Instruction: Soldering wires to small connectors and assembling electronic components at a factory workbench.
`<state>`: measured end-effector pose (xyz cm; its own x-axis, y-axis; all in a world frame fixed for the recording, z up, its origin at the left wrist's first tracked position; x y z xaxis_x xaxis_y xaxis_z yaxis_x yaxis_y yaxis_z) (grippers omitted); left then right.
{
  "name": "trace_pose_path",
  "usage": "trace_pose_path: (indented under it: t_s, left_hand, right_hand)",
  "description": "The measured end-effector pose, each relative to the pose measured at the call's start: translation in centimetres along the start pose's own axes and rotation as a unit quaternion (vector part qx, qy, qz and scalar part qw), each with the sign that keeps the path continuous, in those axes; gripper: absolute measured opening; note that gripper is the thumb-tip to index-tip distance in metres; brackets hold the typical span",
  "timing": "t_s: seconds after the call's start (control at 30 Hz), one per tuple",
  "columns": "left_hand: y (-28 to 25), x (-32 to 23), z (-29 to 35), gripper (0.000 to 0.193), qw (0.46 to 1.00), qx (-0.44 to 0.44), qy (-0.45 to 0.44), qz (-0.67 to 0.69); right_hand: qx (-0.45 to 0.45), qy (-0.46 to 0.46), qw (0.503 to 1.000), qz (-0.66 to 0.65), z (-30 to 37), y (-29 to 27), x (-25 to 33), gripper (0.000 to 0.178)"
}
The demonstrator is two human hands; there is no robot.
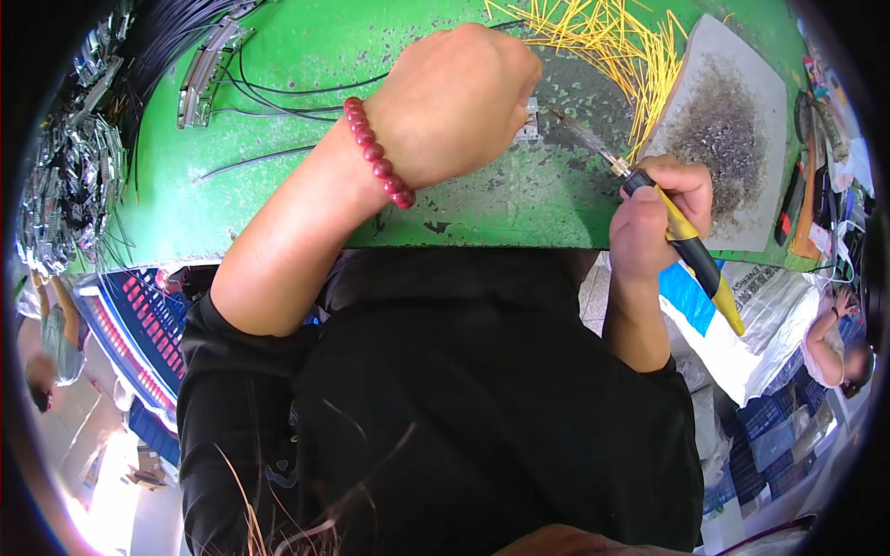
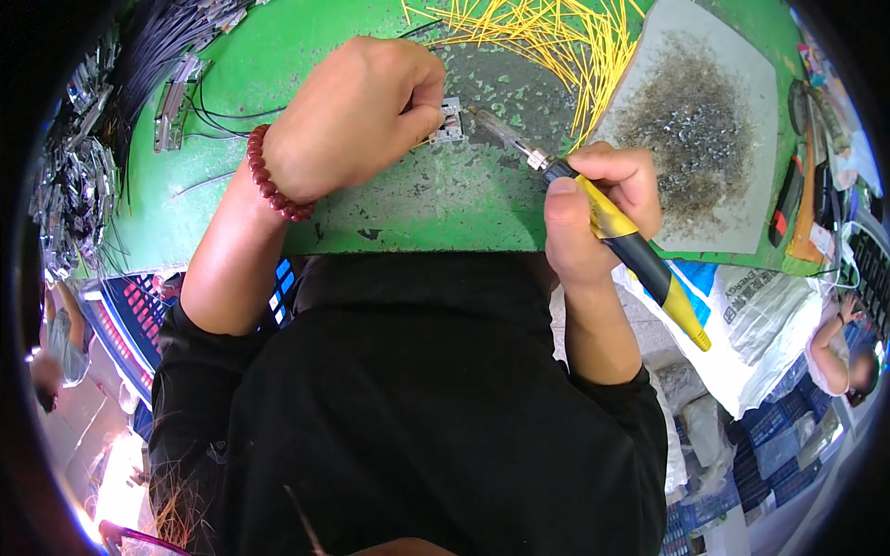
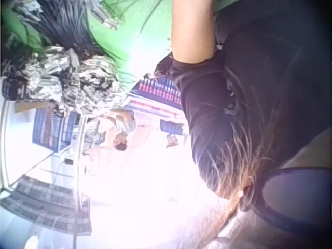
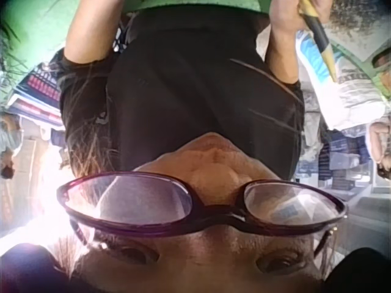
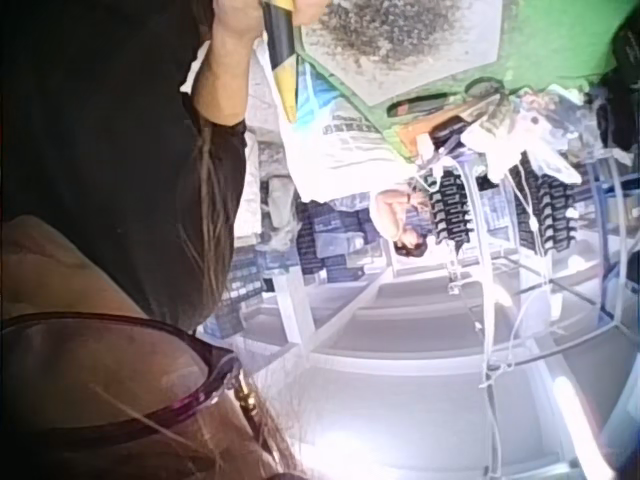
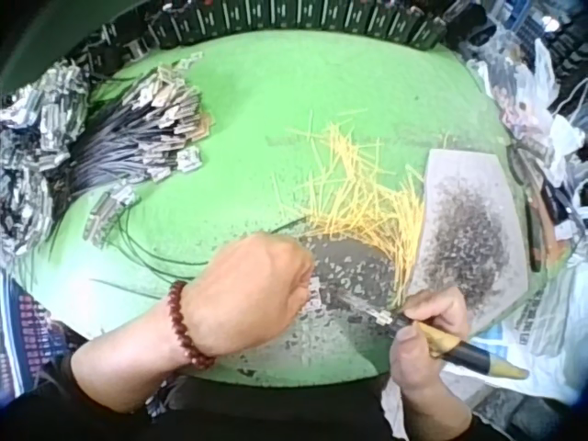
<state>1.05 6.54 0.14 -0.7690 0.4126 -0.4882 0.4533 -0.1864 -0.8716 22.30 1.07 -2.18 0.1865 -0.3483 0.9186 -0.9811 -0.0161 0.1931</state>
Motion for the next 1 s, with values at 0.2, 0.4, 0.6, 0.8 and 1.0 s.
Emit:
trace_pose_path:
  t_s: [0.2,0.4,0.6,0.8,1.0]
  left_hand:
    - [-0.3,0.0,-0.1,0.008,1.0,-0.003,0.003,0.002]
    - [0.0,0.2,0.8,0.006,0.997,-0.009,0.008,0.07]
    - [-2.8,0.0,0.3,0.011,0.978,-0.193,-0.028,-0.075]
    - [-2.0,2.1,-0.1,0.01,0.975,-0.092,-0.056,-0.193]
    - [-2.1,1.5,0.6,0.008,0.987,-0.103,-0.089,-0.081]
  right_hand:
    - [-0.008,-0.029,0.999,-0.015,-0.3,0.4,0.2,0.029]
    - [-0.036,-0.038,0.999,0.002,0.3,0.4,0.5,0.029]
    - [-0.015,-0.019,0.999,-0.022,0.6,0.2,0.7,0.031]
    - [-0.018,-0.028,0.999,0.001,0.5,0.1,1.0,0.029]
    - [-0.022,-0.022,0.999,-0.02,0.5,0.3,0.9,0.03]
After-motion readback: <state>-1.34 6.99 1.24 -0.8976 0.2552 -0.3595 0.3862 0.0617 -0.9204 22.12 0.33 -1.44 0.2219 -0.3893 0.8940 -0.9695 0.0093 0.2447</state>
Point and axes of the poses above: each hand's wrist, its own z-axis away from the middle knuckle, its own y-axis out of the palm, x = y × z, the point moved 3 cm from there along -z, towards the middle knuckle, and after that the axes turned 10 degrees about -z, right-handed, at the moved point
